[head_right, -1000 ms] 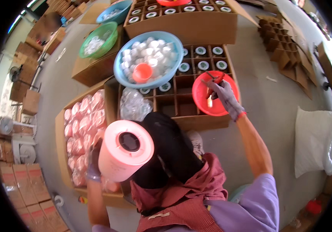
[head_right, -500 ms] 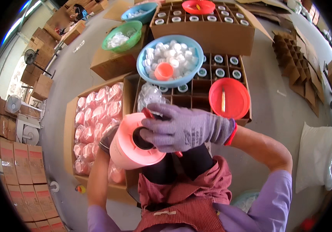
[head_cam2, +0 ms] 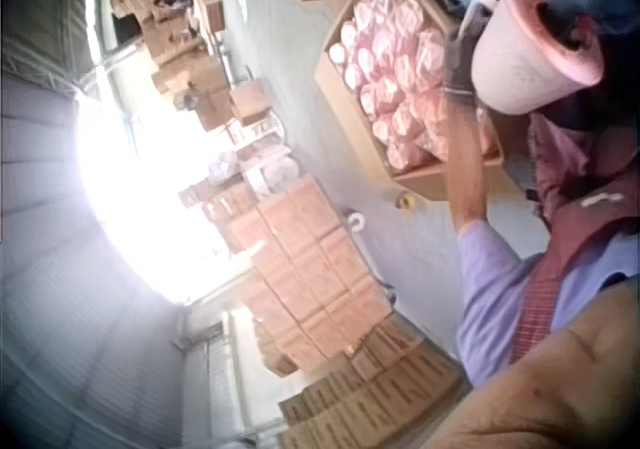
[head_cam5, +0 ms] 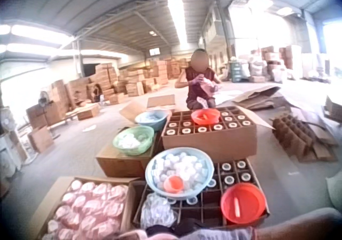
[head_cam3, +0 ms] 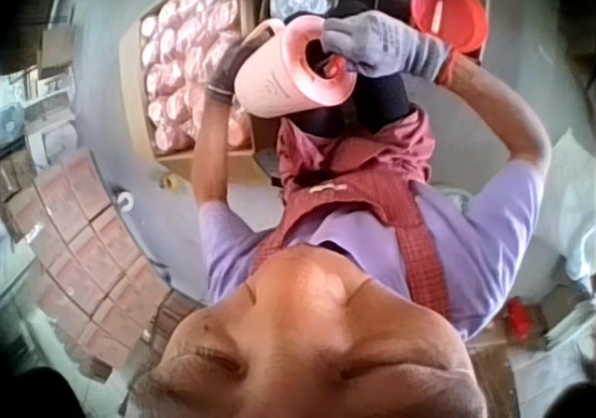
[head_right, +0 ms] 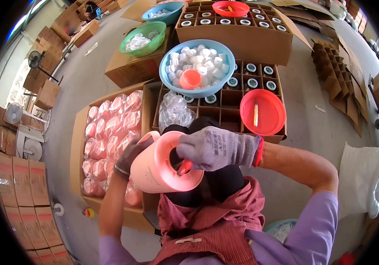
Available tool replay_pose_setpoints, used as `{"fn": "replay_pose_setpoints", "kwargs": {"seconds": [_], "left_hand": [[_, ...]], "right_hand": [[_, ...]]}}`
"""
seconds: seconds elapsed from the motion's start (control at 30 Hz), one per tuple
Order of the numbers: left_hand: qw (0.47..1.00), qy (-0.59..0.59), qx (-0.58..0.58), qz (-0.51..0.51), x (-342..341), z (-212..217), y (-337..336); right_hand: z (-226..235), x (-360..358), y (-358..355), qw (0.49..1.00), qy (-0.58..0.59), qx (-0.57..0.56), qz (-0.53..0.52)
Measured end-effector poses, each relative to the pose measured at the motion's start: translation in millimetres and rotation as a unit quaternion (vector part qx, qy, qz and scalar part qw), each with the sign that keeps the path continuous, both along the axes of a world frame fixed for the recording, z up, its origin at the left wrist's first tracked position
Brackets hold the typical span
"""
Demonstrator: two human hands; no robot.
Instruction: The person assembles pink thermos bottles by inserting inner components, screwing on lids, and placing each finished unit into a plastic bag. The person repeats this sequence for multiple bottles, using a small tool to adjust parts inside the opening.
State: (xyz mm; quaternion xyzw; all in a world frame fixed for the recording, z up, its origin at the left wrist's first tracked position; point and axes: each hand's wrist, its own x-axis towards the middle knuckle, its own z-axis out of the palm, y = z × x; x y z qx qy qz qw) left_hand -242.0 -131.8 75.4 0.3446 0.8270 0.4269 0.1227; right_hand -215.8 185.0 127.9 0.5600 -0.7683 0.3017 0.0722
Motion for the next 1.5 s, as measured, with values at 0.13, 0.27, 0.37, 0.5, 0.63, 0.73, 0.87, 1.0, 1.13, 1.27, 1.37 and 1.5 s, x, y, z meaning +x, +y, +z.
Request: {"fn": "replay_pose_setpoints", "kwargs": {"seconds": [0.13,0.27,0.37,0.5,0.63,0.73,0.87,1.0,1.13,1.27,1.37,1.5], "left_hand": [[0.969,-0.123,0.033,0.210,39,5,4],[0.893,-0.255,0.149,0.340,89,2,31],[0.971,-0.029,-0.092,0.218,98,28,50],[0.990,-0.030,-0.137,0.032,86,29,60],[0.916,-0.338,-0.209,0.054,69,39,40],[0.877,-0.456,-0.049,0.146,69,18,-4],[0.786,-0.473,0.183,0.353,89,20,-26],[0.807,-0.347,0.252,0.406,107,-40,-26],[0.657,-0.398,0.492,0.411,97,-68,10],[0.491,-0.440,0.684,0.310,68,-53,40],[0.468,-0.431,0.691,0.345,64,-61,38],[0.524,-0.396,0.678,0.330,69,-68,27]], "right_hand": [[-11,18,7,0.958,-0.244,-0.097,-0.113],[-24,9,30,0.929,-0.342,-0.062,-0.123],[-35,8,48,0.969,-0.228,0.058,-0.079],[-34,11,66,0.912,-0.374,-0.056,-0.160],[-141,-19,177,0.842,-0.145,0.063,-0.516],[-213,-28,234,0.719,-0.196,0.164,-0.647],[-225,-59,225,0.695,-0.111,0.298,-0.645],[-155,-155,114,0.882,0.031,-0.014,-0.469],[-172,-266,52,0.878,0.003,0.113,-0.465],[-210,-316,66,0.877,0.023,0.223,-0.426],[-194,-309,62,0.760,0.226,0.430,-0.432],[-91,-202,22,0.905,-0.158,-0.192,-0.346]]}}
